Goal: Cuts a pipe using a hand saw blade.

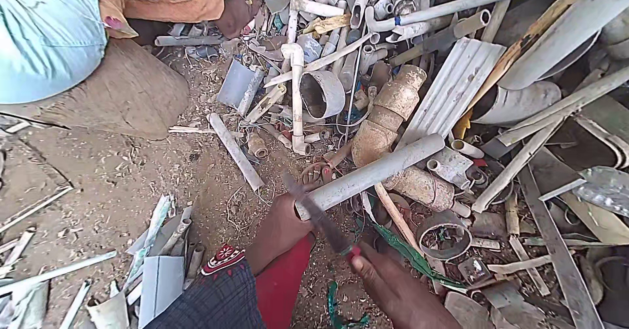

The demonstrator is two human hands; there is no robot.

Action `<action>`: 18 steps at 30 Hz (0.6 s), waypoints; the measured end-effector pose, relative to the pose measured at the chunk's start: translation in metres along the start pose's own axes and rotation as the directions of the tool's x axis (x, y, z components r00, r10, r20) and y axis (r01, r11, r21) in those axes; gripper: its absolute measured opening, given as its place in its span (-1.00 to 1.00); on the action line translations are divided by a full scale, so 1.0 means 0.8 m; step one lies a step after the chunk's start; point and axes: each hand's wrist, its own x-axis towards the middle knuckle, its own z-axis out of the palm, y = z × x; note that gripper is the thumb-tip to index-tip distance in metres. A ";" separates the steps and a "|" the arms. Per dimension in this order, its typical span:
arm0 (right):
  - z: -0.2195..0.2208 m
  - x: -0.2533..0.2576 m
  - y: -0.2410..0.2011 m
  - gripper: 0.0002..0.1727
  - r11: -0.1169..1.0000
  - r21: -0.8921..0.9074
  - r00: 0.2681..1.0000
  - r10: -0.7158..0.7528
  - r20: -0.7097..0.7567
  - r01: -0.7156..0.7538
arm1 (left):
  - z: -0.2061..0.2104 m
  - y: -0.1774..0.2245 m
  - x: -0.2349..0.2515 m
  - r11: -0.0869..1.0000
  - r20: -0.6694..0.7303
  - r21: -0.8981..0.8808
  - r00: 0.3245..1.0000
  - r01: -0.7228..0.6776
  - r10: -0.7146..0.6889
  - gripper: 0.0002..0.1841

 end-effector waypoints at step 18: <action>0.016 0.011 -0.057 -0.40 0.972 -0.226 0.997 0.052 -0.056 -0.063 | -0.004 0.009 0.000 0.966 -0.019 0.258 1.000 -0.017 0.022 -0.58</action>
